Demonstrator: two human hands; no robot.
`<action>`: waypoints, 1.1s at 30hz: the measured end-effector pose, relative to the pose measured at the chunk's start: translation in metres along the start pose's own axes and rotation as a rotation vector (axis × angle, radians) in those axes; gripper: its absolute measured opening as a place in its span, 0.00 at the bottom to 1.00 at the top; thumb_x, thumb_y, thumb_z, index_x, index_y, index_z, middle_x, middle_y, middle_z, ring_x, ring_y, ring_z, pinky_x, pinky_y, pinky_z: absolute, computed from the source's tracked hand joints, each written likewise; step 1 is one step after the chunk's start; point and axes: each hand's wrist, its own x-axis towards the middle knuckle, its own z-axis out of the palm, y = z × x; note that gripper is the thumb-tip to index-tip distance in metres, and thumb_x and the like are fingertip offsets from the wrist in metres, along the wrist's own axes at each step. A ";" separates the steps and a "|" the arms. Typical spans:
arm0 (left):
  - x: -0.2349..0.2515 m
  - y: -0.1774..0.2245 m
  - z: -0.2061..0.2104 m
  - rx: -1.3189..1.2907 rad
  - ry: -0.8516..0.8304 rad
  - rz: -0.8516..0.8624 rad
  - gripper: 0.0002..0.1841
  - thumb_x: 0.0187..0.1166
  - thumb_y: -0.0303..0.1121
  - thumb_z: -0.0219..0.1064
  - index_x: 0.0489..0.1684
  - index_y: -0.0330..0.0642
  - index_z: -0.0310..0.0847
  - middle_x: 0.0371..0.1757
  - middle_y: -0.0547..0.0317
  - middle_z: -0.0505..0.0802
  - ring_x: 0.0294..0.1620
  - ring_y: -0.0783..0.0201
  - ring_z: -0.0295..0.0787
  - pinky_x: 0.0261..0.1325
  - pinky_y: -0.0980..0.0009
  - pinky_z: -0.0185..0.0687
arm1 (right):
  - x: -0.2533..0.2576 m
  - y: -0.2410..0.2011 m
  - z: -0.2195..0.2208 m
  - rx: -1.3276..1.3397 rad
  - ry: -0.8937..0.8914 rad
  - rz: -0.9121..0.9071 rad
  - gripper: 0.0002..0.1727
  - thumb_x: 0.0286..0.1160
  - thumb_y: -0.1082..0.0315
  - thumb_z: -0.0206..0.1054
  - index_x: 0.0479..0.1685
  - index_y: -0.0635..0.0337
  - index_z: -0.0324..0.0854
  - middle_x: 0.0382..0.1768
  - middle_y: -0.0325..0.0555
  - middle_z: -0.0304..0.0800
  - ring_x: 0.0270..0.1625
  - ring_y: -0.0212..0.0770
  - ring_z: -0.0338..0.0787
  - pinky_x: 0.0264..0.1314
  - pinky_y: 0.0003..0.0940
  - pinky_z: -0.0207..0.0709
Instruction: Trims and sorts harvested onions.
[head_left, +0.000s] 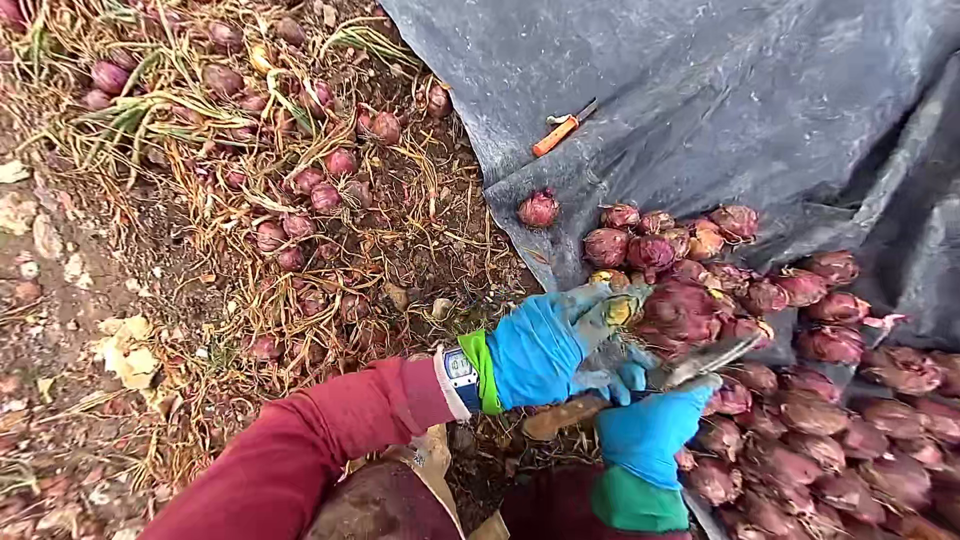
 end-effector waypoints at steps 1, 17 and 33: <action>-0.017 0.003 0.000 -0.060 -0.023 -0.041 0.26 0.75 0.53 0.75 0.64 0.46 0.89 0.72 0.50 0.89 0.77 0.54 0.82 0.83 0.56 0.72 | 0.007 -0.005 -0.015 0.037 0.030 -0.012 0.50 0.77 0.23 0.12 0.38 0.45 0.78 0.09 0.27 0.65 0.08 0.28 0.63 0.11 0.27 0.66; -0.205 -0.183 -0.041 0.083 -0.166 -1.696 0.45 0.61 0.70 0.76 0.65 0.37 0.84 0.60 0.38 0.92 0.64 0.41 0.90 0.66 0.35 0.83 | -0.110 0.111 -0.016 -0.564 -0.547 0.417 0.57 0.83 0.28 0.18 0.61 0.68 0.83 0.20 0.54 0.85 0.13 0.48 0.81 0.14 0.44 0.81; -0.155 -0.080 -0.077 -0.838 -0.055 -1.084 0.13 0.82 0.30 0.71 0.61 0.44 0.83 0.32 0.54 0.90 0.14 0.66 0.73 0.16 0.72 0.71 | -0.041 0.128 0.027 -0.597 -0.794 0.480 0.50 0.83 0.27 0.30 0.58 0.64 0.84 0.23 0.49 0.87 0.17 0.43 0.84 0.22 0.40 0.85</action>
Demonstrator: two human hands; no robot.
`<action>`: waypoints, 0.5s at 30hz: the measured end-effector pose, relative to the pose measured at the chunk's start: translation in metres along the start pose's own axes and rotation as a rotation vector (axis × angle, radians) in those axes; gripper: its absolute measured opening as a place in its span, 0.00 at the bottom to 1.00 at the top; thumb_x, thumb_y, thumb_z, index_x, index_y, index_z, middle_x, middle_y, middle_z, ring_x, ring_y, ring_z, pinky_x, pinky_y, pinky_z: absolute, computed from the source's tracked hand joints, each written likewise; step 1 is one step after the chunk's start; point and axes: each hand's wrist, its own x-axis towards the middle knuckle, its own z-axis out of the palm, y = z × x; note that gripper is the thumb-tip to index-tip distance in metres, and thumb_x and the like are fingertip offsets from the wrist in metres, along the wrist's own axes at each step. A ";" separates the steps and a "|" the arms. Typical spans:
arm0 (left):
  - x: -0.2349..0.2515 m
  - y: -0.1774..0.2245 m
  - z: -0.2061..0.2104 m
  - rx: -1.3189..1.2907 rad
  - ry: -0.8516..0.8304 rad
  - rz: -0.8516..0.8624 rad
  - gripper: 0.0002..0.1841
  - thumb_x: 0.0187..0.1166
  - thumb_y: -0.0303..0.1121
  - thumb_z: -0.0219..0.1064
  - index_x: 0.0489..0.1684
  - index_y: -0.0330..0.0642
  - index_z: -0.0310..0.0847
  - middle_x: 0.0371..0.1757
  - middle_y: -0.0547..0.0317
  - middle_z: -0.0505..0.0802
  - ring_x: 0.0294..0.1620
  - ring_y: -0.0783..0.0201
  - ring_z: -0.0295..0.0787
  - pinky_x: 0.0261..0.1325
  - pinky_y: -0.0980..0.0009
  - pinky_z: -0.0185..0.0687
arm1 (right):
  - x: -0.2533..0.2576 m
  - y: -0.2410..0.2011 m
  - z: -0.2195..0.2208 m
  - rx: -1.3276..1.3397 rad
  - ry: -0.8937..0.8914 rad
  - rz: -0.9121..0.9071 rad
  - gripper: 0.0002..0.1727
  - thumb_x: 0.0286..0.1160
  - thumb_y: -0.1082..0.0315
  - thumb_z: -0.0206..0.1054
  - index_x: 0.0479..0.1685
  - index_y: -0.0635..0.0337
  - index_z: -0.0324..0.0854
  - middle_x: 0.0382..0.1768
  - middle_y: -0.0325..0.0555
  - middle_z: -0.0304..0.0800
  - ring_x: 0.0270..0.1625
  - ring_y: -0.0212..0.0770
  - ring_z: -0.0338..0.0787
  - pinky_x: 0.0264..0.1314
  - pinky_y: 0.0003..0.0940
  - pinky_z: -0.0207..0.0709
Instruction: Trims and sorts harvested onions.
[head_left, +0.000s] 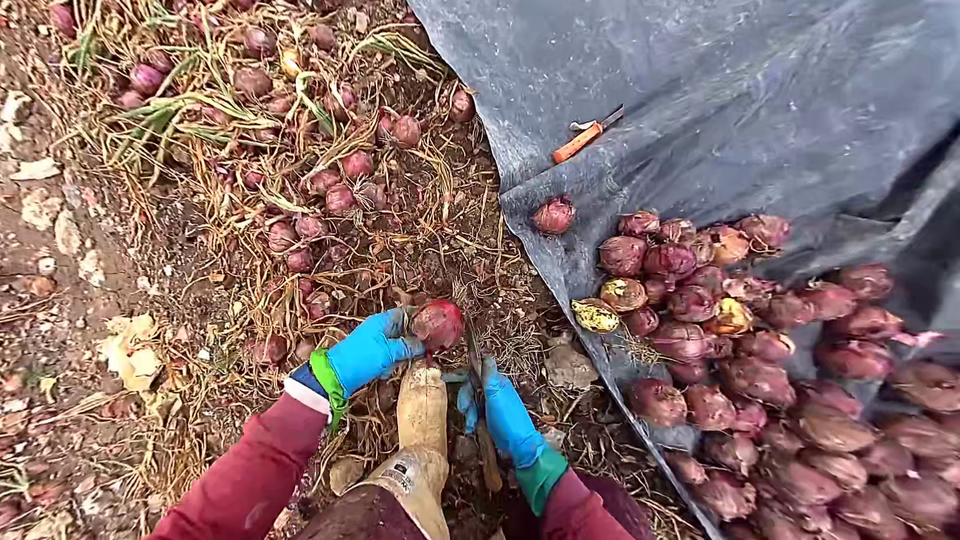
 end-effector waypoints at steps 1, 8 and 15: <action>0.001 0.008 0.006 0.050 -0.055 -0.005 0.13 0.83 0.31 0.70 0.62 0.44 0.83 0.33 0.54 0.91 0.15 0.66 0.75 0.17 0.71 0.74 | 0.004 -0.011 0.002 -0.016 -0.020 -0.058 0.51 0.78 0.22 0.37 0.53 0.63 0.85 0.22 0.49 0.87 0.18 0.43 0.85 0.23 0.40 0.85; 0.000 0.026 0.021 0.634 -0.149 0.193 0.30 0.73 0.68 0.68 0.54 0.51 0.86 0.36 0.65 0.93 0.39 0.66 0.93 0.46 0.55 0.92 | -0.007 -0.057 -0.013 -0.180 0.013 -0.276 0.51 0.62 0.12 0.45 0.32 0.58 0.81 0.20 0.47 0.86 0.17 0.44 0.85 0.22 0.41 0.86; 0.022 0.063 0.018 1.226 -0.172 0.064 0.26 0.66 0.66 0.77 0.38 0.52 0.90 0.39 0.57 0.94 0.45 0.53 0.91 0.51 0.42 0.84 | -0.022 -0.065 -0.030 -0.378 0.048 -0.134 0.47 0.79 0.22 0.34 0.34 0.55 0.86 0.14 0.44 0.79 0.13 0.41 0.77 0.17 0.40 0.77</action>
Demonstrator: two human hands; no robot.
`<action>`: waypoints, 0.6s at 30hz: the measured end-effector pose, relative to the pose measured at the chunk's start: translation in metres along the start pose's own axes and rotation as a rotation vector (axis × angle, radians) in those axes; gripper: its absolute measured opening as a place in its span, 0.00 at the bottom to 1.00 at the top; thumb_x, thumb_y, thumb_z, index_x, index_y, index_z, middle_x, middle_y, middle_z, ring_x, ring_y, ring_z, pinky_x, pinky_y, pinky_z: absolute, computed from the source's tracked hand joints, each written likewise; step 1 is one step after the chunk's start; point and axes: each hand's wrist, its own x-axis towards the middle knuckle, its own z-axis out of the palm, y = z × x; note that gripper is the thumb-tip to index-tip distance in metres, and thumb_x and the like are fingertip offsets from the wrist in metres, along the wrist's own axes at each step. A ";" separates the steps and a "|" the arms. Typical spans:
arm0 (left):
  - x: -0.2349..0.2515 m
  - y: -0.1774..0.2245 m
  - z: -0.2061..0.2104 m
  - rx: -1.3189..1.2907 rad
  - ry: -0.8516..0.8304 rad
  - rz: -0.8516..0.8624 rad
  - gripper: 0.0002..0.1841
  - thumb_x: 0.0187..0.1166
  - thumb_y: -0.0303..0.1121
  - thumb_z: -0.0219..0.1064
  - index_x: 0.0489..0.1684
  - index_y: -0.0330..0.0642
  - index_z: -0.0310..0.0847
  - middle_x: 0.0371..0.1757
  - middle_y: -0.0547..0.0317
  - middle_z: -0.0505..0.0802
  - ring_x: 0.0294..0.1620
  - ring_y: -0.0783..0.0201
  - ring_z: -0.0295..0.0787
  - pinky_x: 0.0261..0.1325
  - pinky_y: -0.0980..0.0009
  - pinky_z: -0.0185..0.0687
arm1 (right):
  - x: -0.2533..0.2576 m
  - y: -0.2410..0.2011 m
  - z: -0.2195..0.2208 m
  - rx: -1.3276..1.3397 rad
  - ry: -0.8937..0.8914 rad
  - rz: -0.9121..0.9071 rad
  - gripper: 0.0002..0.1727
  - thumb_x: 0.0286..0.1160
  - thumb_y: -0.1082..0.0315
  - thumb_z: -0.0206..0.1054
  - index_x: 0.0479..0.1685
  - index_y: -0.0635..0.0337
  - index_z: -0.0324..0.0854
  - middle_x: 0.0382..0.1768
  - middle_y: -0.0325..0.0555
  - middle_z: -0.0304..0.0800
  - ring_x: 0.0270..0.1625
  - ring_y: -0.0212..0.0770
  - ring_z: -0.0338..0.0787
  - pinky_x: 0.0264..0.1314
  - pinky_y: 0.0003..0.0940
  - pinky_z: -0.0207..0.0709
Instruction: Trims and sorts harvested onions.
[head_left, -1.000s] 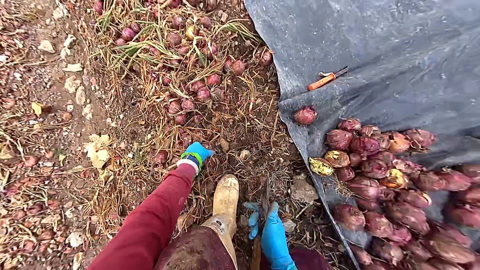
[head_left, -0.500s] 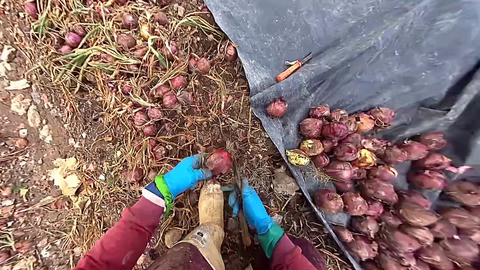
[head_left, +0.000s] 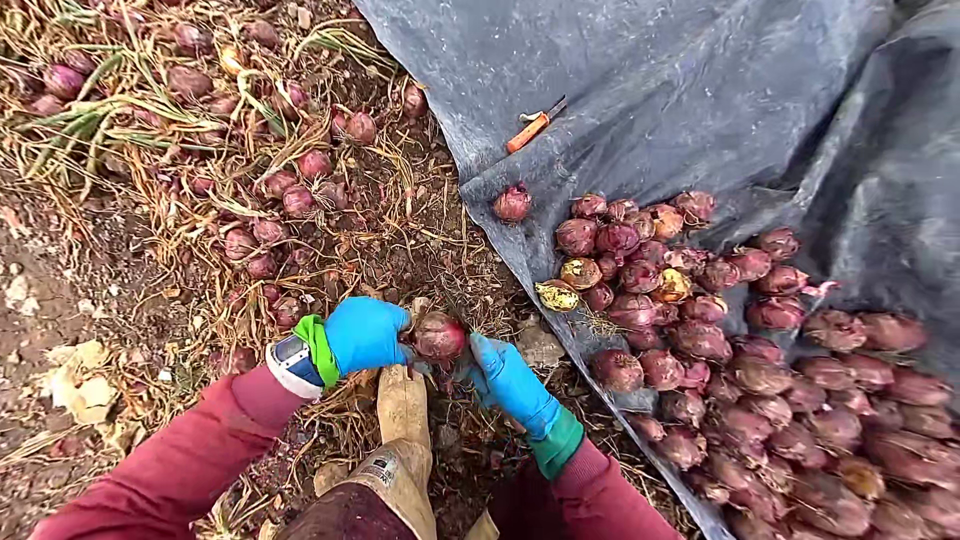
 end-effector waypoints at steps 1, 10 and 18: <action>0.005 -0.006 -0.004 0.062 0.043 -0.054 0.27 0.66 0.69 0.74 0.44 0.56 0.92 0.43 0.59 0.96 0.48 0.53 0.93 0.52 0.41 0.85 | -0.002 0.006 -0.002 0.052 -0.014 -0.002 0.48 0.79 0.21 0.34 0.34 0.55 0.86 0.13 0.43 0.76 0.11 0.40 0.75 0.15 0.39 0.76; 0.004 0.082 0.005 0.170 -0.175 0.275 0.17 0.86 0.51 0.62 0.46 0.47 0.88 0.46 0.52 0.94 0.50 0.47 0.92 0.49 0.40 0.85 | -0.020 0.022 -0.002 -0.046 -0.073 0.107 0.55 0.61 0.10 0.33 0.31 0.53 0.84 0.17 0.40 0.83 0.16 0.37 0.81 0.19 0.35 0.79; 0.055 -0.008 0.035 -0.200 0.351 -0.504 0.30 0.84 0.64 0.57 0.53 0.46 0.90 0.48 0.43 0.96 0.55 0.39 0.93 0.56 0.32 0.84 | -0.056 0.056 -0.018 0.533 0.535 0.070 0.57 0.79 0.24 0.15 0.45 0.62 0.85 0.11 0.47 0.76 0.10 0.44 0.75 0.14 0.44 0.79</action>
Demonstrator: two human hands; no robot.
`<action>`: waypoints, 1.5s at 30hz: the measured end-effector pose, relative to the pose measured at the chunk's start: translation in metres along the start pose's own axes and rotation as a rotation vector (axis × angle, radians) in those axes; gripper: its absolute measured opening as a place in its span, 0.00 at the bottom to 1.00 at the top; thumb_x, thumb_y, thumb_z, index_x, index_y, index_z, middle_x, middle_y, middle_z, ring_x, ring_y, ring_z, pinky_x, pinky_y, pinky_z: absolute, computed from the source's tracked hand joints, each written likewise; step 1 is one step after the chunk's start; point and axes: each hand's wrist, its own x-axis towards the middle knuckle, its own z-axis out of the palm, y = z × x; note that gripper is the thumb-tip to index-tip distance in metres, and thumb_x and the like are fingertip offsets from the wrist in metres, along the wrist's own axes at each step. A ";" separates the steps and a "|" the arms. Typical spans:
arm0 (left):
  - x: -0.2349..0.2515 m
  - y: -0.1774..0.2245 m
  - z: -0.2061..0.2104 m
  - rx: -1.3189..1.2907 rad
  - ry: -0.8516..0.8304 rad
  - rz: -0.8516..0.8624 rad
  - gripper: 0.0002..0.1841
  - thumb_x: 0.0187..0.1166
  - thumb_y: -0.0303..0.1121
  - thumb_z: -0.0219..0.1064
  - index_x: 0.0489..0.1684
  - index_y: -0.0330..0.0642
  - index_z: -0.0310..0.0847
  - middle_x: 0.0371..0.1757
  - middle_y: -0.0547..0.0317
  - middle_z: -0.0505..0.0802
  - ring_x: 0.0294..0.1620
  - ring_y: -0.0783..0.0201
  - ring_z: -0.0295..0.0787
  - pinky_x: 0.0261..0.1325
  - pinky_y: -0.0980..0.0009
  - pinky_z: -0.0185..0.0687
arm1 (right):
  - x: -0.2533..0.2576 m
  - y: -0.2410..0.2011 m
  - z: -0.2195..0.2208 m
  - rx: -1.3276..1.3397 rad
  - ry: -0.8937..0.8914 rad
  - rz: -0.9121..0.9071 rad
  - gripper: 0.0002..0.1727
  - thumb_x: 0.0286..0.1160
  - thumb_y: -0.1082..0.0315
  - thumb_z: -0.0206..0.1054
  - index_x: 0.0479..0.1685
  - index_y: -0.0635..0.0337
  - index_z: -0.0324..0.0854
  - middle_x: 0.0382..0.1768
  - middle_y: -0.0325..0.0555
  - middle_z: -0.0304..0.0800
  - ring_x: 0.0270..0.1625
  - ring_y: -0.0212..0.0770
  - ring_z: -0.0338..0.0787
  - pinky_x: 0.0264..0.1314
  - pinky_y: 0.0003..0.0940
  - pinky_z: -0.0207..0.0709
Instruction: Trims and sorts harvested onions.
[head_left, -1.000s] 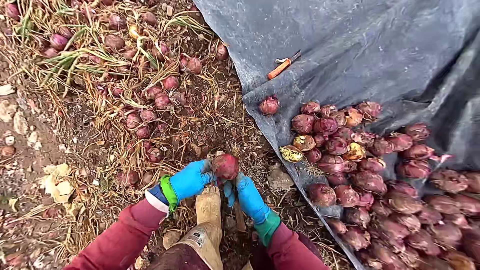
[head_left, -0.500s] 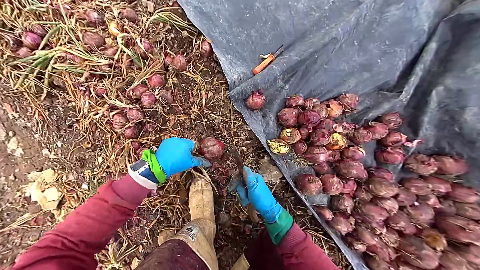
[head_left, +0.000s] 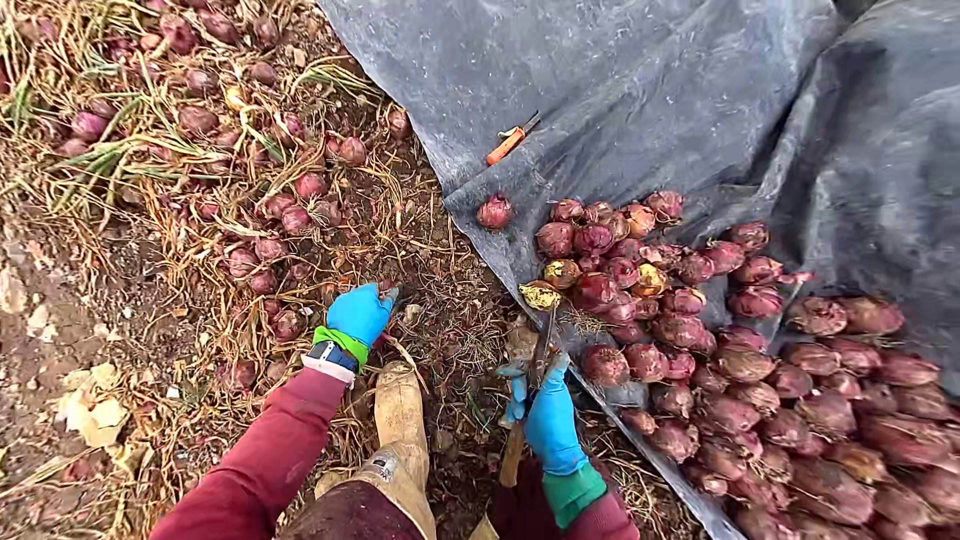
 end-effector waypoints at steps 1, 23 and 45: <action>0.001 -0.004 0.018 0.021 -0.031 -0.053 0.34 0.79 0.69 0.60 0.50 0.44 0.90 0.48 0.40 0.95 0.53 0.38 0.93 0.53 0.30 0.84 | -0.005 0.007 0.003 -0.029 -0.027 0.032 0.55 0.83 0.27 0.19 0.51 0.63 0.85 0.15 0.50 0.80 0.13 0.46 0.79 0.17 0.45 0.83; -0.029 -0.137 0.061 -0.104 -0.151 -0.201 0.25 0.71 0.55 0.78 0.56 0.45 0.89 0.52 0.43 0.95 0.58 0.40 0.92 0.63 0.32 0.84 | -0.019 0.058 0.022 -0.178 -0.127 0.302 0.47 0.91 0.35 0.25 0.53 0.63 0.87 0.16 0.49 0.78 0.13 0.48 0.78 0.19 0.52 0.85; -0.046 0.011 -0.013 -0.354 -0.187 0.317 0.28 0.64 0.63 0.82 0.44 0.46 0.91 0.33 0.54 0.94 0.37 0.55 0.93 0.46 0.45 0.88 | 0.006 0.001 0.050 0.067 -0.397 0.140 0.51 0.81 0.26 0.20 0.34 0.56 0.84 0.09 0.38 0.70 0.07 0.34 0.69 0.11 0.32 0.70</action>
